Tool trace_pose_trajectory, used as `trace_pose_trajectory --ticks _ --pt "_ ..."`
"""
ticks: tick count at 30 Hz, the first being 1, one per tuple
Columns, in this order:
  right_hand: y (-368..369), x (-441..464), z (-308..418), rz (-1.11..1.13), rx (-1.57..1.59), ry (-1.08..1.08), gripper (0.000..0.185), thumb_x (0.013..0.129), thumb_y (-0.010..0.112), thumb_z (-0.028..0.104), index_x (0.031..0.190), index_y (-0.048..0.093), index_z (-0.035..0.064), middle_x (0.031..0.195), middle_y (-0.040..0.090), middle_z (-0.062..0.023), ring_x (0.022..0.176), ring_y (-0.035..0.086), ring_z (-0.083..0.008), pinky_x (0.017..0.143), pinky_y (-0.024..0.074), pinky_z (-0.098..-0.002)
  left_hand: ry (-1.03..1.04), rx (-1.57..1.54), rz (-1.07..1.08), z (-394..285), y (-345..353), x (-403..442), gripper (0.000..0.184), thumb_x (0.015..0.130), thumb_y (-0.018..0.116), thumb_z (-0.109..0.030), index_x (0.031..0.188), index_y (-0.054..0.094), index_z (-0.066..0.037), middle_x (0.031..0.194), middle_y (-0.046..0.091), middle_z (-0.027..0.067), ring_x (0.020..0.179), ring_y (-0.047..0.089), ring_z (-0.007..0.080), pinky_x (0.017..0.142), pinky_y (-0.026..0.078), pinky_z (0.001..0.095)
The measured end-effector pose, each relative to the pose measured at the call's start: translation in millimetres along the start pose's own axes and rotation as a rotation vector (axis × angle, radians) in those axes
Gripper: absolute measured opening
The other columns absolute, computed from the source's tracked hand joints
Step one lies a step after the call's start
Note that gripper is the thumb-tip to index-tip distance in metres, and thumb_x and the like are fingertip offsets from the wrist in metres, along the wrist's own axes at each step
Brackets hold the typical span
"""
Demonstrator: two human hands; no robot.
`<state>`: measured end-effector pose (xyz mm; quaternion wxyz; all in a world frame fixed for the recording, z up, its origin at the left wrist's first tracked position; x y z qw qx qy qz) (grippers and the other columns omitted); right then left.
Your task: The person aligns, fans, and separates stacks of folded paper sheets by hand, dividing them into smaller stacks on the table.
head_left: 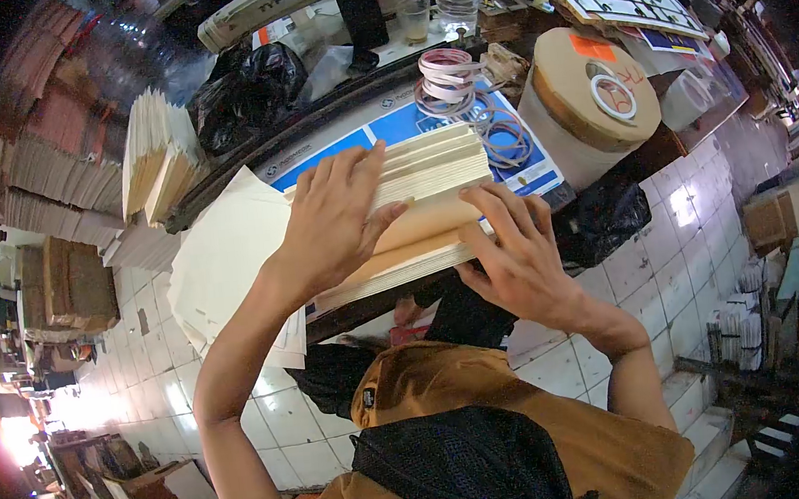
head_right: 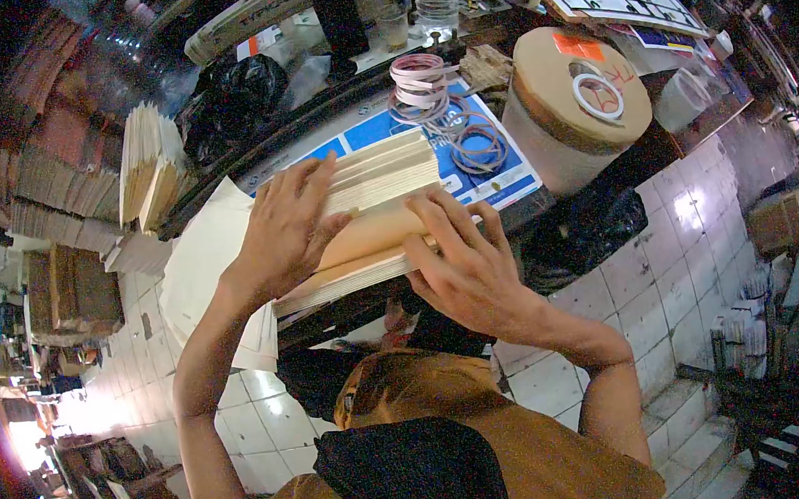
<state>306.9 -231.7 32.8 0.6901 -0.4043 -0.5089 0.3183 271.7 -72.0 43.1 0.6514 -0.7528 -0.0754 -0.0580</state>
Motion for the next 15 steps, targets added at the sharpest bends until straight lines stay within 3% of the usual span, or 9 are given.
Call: trace_pose_trajectory --ticks 9,12,15 --pt "21.8 -1.1 -1.8 0.186 0.034 0.008 0.046 0.074 0.071 0.021 0.115 0.054 0.0097 0.126 0.045 -0.0132 0.124 0.041 -0.0282 0.095 0.0277 -0.048 -0.026 -0.007 -0.033 2.5 0.7 -1.0 0.065 0.095 0.057 -0.037 0.144 0.037 0.0 0.134 0.046 0.0241 0.123 0.046 0.0388 0.106 0.034 0.0468" --pt "20.1 -3.4 -3.2 0.182 0.045 0.058 0.041 0.074 0.069 0.02 0.111 0.056 0.0102 0.124 0.047 -0.0098 0.119 0.043 -0.0265 0.093 0.0276 -0.0473 -0.007 -0.004 -0.016 0.0 0.0 -2.1 0.072 0.093 0.059 -0.042 0.145 0.035 0.001 0.136 0.045 0.0247 0.126 0.044 0.0392 0.108 0.032 0.0475" --pt "8.9 -2.3 2.5 -0.011 -0.032 -0.009 0.036 0.074 0.07 0.02 0.107 0.059 0.0105 0.125 0.048 -0.008 0.12 0.043 -0.0253 0.093 0.0269 -0.0472 0.015 -0.014 0.002 -0.5 -2.7 -2.8 0.082 0.089 0.061 -0.05 0.146 0.032 0.002 0.139 0.043 0.025 0.129 0.042 0.0394 0.11 0.03 0.0487"
Point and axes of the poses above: each hand's wrist, its own x-axis towards the middle knuckle, its own y-axis out of the palm, z = x × y, the point moved 9 cm from there along x, towards the middle knuckle
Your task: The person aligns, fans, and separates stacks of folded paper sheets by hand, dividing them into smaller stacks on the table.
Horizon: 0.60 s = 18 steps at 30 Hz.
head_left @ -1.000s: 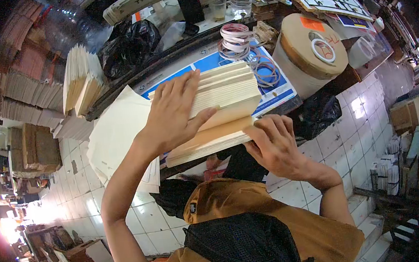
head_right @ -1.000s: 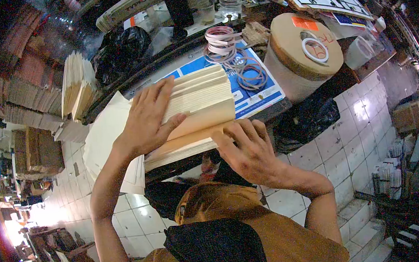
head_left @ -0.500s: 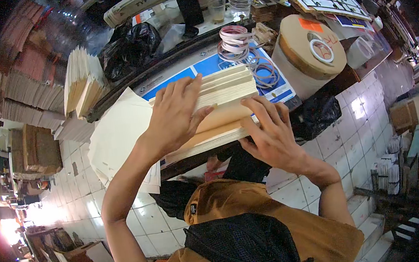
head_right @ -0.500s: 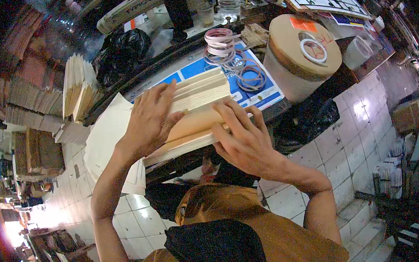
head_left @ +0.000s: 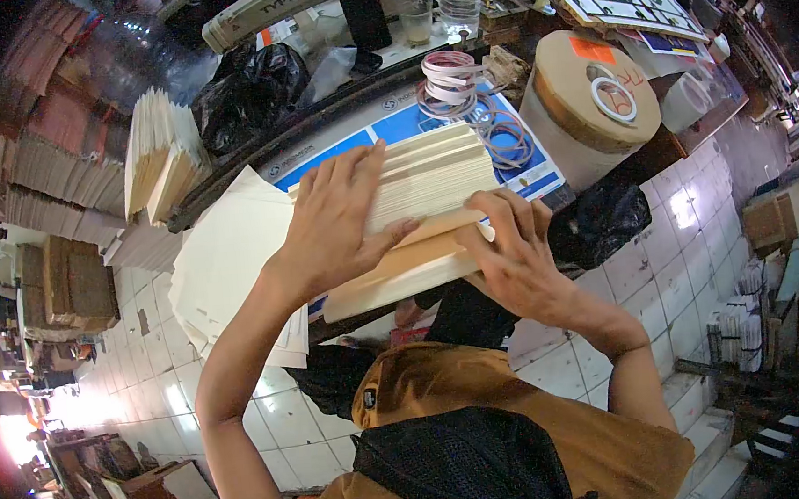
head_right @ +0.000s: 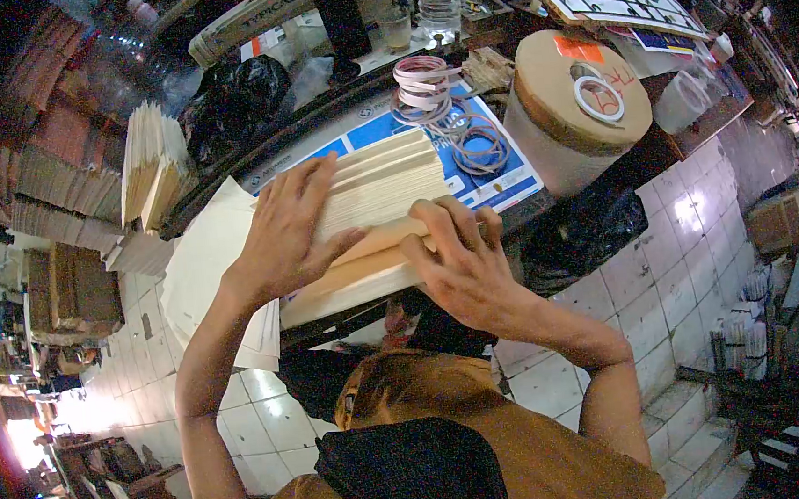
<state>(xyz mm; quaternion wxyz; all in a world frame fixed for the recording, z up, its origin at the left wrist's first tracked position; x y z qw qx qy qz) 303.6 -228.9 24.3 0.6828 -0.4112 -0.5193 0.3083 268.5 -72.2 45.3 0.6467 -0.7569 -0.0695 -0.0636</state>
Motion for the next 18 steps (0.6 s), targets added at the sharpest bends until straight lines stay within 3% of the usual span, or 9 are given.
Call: trace_pose_trajectory --ticks 3,8,12,18 --pt "0.9 -2.4 1.3 -0.082 -0.014 -0.055 0.03 0.075 0.071 0.021 0.102 0.06 0.0111 0.129 0.048 -0.008 0.122 0.042 -0.0246 0.093 0.0264 -0.0472 -0.012 -0.008 0.011 1.8 0.8 -0.7 0.089 0.086 0.062 -0.055 0.147 0.031 0.001 0.14 0.041 0.025 0.131 0.04 0.0393 0.111 0.028 0.0498" --pt "-8.2 3.6 0.6 -0.116 0.018 -0.003 0.053 0.076 0.074 0.026 0.123 0.057 0.0093 0.133 0.047 -0.0084 0.126 0.041 -0.0251 0.097 0.025 -0.0483 -0.021 -0.005 0.026 2.3 2.5 -0.5 0.09 0.087 0.059 -0.058 0.148 0.03 0.0 0.141 0.041 0.0246 0.132 0.04 0.0396 0.112 0.027 0.0507" --pt "-6.4 23.0 -10.5 0.01 0.023 0.049 0.076 0.073 0.078 0.029 0.139 0.047 0.0077 0.136 0.045 -0.0103 0.129 0.04 -0.0269 0.101 0.0235 -0.0487 -0.006 -0.027 -0.007 -2.5 -2.2 -1.9 0.074 0.093 0.056 -0.049 0.145 0.035 0.0 0.137 0.045 0.0234 0.128 0.043 0.0384 0.109 0.031 0.0483" --pt "-4.8 33.3 -13.9 0.113 -0.001 0.086 0.082 0.067 0.082 0.029 0.137 0.046 0.0061 0.131 0.045 -0.0125 0.128 0.039 -0.0278 0.1 0.0255 -0.0493 -0.048 -0.117 -0.03 10.1 -2.9 11.1 0.046 0.098 0.053 -0.033 0.13 0.051 -0.001 0.115 0.054 0.0198 0.108 0.054 0.0364 0.094 0.043 0.0438"
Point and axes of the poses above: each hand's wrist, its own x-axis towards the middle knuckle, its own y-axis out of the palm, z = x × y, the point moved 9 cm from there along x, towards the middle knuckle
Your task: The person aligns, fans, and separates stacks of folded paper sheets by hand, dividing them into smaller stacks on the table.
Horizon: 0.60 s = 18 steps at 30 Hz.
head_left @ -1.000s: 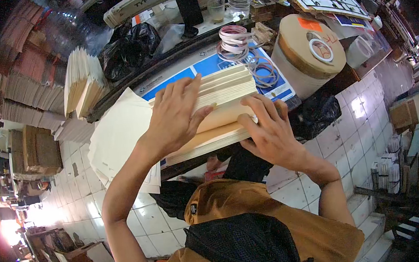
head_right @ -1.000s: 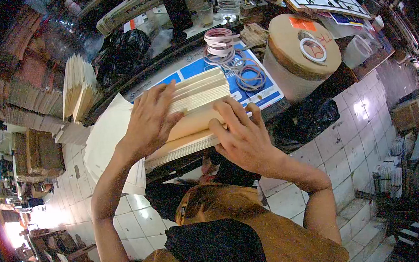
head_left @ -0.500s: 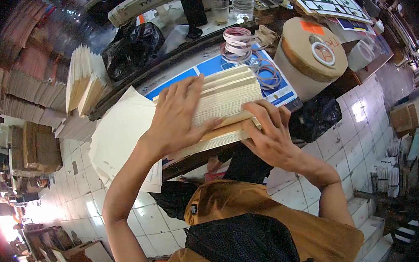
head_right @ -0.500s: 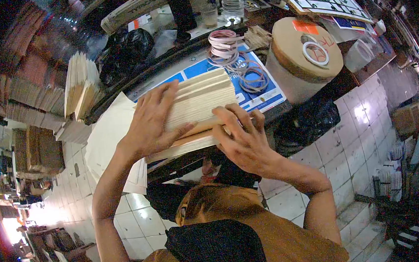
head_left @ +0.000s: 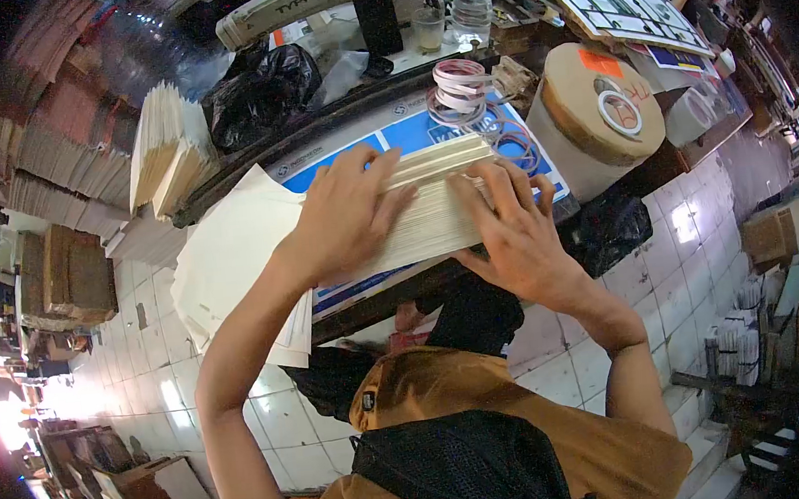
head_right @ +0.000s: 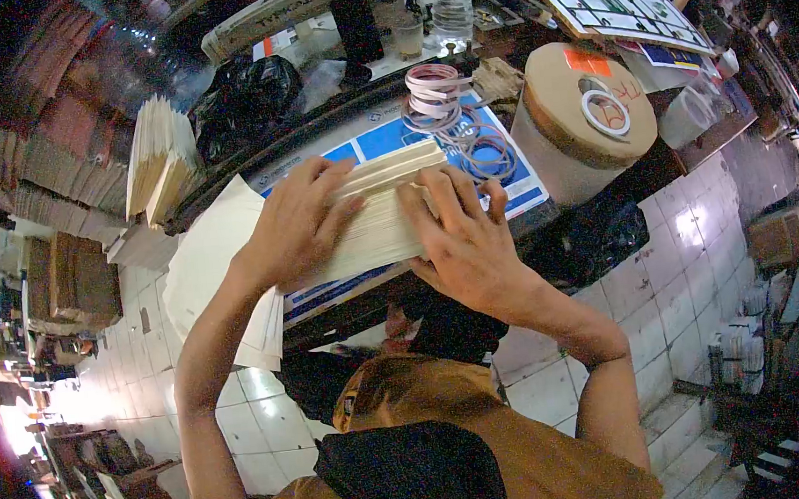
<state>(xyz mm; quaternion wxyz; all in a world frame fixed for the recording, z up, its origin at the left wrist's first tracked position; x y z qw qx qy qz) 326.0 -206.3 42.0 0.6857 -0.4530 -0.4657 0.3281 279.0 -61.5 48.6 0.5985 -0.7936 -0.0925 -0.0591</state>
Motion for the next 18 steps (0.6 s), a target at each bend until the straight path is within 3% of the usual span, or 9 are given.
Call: trace_pose_trajectory --ticks 5,15,18 --pt "0.0 4.7 -4.3 0.003 0.058 -0.001 0.088 0.059 0.087 0.026 0.135 0.046 0.0079 0.125 0.046 -0.0099 0.122 0.041 -0.0286 0.097 0.0266 -0.0461 0.017 -0.196 0.229 12.3 12.2 17.7 0.04 0.098 0.053 -0.035 0.121 0.057 -0.003 0.109 0.055 0.0183 0.104 0.056 0.0355 0.091 0.045 0.0422" --pt "-1.3 6.1 -4.0 0.044 0.067 -0.004 0.083 0.058 0.087 0.025 0.129 0.048 0.0085 0.121 0.047 -0.0101 0.12 0.042 -0.0295 0.097 0.0277 -0.0473 0.042 -0.181 0.19 10.1 9.2 20.0 0.037 0.099 0.051 -0.035 0.118 0.057 -0.003 0.107 0.056 0.0173 0.102 0.057 0.0364 0.088 0.046 0.0431" --pt "-3.3 7.2 -1.5 0.046 0.075 -0.043 0.087 0.057 0.088 0.031 0.129 0.047 0.0058 0.123 0.046 -0.0131 0.121 0.042 -0.0292 0.098 0.0277 -0.0481 0.044 -0.145 0.13 14.0 7.7 19.1 0.036 0.099 0.051 -0.033 0.12 0.057 -0.004 0.108 0.056 0.0175 0.101 0.058 0.0372 0.087 0.046 0.0435"
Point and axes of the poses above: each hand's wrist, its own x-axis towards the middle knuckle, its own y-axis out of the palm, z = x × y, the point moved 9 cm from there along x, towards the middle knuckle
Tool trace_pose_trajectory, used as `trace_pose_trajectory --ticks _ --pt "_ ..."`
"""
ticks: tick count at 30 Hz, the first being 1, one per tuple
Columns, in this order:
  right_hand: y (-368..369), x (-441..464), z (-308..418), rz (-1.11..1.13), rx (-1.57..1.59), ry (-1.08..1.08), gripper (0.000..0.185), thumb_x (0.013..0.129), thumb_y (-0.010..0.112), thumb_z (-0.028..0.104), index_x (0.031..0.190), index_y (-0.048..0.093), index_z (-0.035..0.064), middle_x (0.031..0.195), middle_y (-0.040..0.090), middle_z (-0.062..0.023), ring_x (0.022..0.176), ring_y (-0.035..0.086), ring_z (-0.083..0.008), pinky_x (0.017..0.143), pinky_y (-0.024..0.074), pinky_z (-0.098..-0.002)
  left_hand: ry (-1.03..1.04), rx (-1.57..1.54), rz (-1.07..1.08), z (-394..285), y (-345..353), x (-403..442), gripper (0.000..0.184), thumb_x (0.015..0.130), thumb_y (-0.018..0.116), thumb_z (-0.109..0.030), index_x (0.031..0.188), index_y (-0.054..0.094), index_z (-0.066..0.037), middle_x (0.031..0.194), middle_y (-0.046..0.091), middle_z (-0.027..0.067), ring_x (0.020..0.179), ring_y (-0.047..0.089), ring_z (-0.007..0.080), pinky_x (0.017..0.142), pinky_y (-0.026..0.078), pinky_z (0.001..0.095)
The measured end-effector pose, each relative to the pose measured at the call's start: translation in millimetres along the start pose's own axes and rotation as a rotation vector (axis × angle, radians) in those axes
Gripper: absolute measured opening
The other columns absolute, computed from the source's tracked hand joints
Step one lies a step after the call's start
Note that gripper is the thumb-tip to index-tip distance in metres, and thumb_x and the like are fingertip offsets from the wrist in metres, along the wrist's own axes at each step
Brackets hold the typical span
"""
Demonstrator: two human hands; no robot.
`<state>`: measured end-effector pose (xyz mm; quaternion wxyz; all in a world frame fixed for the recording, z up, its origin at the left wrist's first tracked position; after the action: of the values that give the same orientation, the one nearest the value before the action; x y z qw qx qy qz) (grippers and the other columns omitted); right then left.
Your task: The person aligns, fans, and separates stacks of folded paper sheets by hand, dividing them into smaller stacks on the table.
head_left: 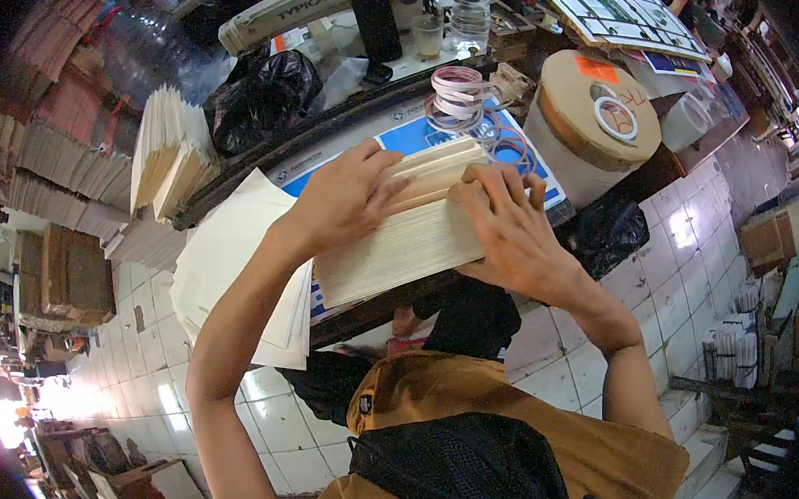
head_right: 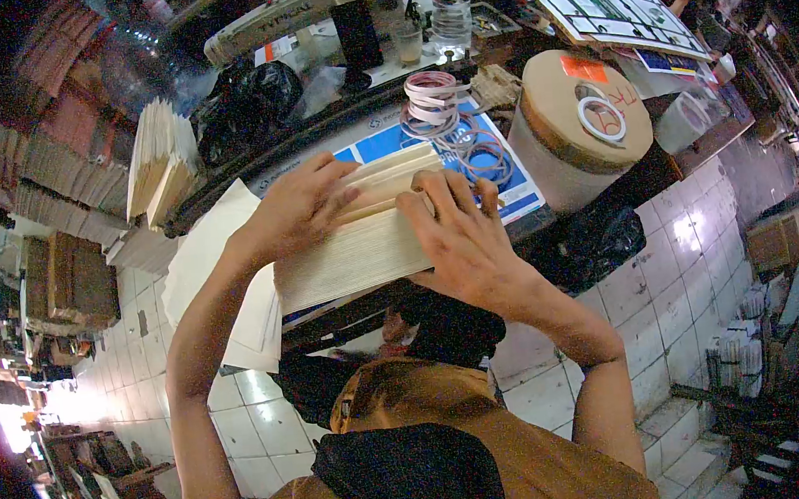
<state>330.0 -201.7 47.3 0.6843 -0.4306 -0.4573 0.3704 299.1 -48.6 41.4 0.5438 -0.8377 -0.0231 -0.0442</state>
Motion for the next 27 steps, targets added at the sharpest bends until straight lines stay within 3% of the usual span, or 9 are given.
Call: trace_pose_trajectory --ticks 5,9,12,15,17,23,27 --pt "2.2 -3.8 0.8 -0.031 0.01 -0.022 0.085 0.057 0.088 0.03 0.127 0.046 0.0068 0.125 0.046 -0.0131 0.123 0.042 -0.0293 0.099 0.0254 -0.049 0.01 0.016 -0.066 5.2 -1.1 -0.2 0.035 0.096 0.058 -0.023 0.126 0.055 -0.004 0.112 0.057 0.0188 0.102 0.058 0.0382 0.089 0.047 0.0443" --pt "9.8 -3.5 -4.5 0.052 0.087 0.04 0.082 0.055 0.088 0.025 0.124 0.048 0.0094 0.126 0.046 -0.0119 0.127 0.039 -0.0308 0.099 0.0251 -0.0487 0.08 -0.055 -0.089 6.2 -3.1 -2.4 0.041 0.093 0.063 -0.022 0.129 0.053 -0.005 0.113 0.058 0.0204 0.104 0.059 0.0384 0.091 0.047 0.0451" --pt "15.1 -2.3 -6.4 0.144 0.033 0.093 0.076 0.054 0.089 0.025 0.119 0.053 0.009 0.135 0.044 -0.0125 0.133 0.035 -0.0314 0.102 0.023 -0.0493 0.061 -0.031 -0.083 5.6 -4.0 -2.0 0.047 0.092 0.065 -0.024 0.133 0.051 -0.006 0.117 0.058 0.0206 0.108 0.058 0.0379 0.093 0.047 0.0444" --pt "1.2 -2.4 -0.2 -0.046 0.028 -0.009 0.072 0.053 0.089 0.027 0.114 0.056 0.0082 0.144 0.039 -0.0131 0.139 0.03 -0.0317 0.106 0.0201 -0.0496 0.012 -0.06 -0.09 6.7 -5.2 -0.5 0.048 0.092 0.065 -0.026 0.134 0.05 -0.005 0.122 0.057 0.0201 0.111 0.058 0.0374 0.095 0.046 0.0434" --pt "3.9 -2.6 -1.0 -0.024 0.03 -0.015 0.072 0.053 0.089 0.028 0.114 0.056 0.0082 0.148 0.036 -0.0135 0.141 0.027 -0.0319 0.107 0.0182 -0.0501 0.02 -0.061 -0.083 4.2 -6.5 -1.4 0.047 0.093 0.063 -0.028 0.133 0.05 -0.005 0.125 0.055 0.0197 0.112 0.057 0.0373 0.096 0.046 0.0432" --pt "11.3 -0.5 -1.1 0.042 0.03 -0.04 0.074 0.058 0.087 0.032 0.118 0.052 0.0076 0.149 0.035 -0.015 0.141 0.029 -0.0307 0.108 0.0157 -0.0535 -0.042 -0.038 -0.007 11.5 -0.1 4.0 0.045 0.097 0.057 -0.036 0.128 0.053 -0.004 0.116 0.056 0.0189 0.109 0.057 0.0364 0.094 0.045 0.0427" --pt "10.3 1.7 -2.6 0.086 0.054 -0.015 0.076 0.061 0.085 0.033 0.123 0.049 0.0068 0.147 0.037 -0.016 0.14 0.03 -0.0306 0.107 0.0168 -0.0548 0.031 -0.049 0.029 1.7 -2.5 3.4 0.042 0.097 0.057 -0.033 0.126 0.054 -0.003 0.113 0.056 0.0185 0.104 0.057 0.0346 0.09 0.046 0.0409"
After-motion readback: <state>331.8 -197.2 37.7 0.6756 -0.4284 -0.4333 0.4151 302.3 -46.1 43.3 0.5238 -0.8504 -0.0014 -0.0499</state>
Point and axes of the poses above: each hand's wrist, its own x-axis towards the middle knuckle, its own y-axis out of the palm, z = x × y, the point moved 9 cm from there along x, towards the middle knuckle
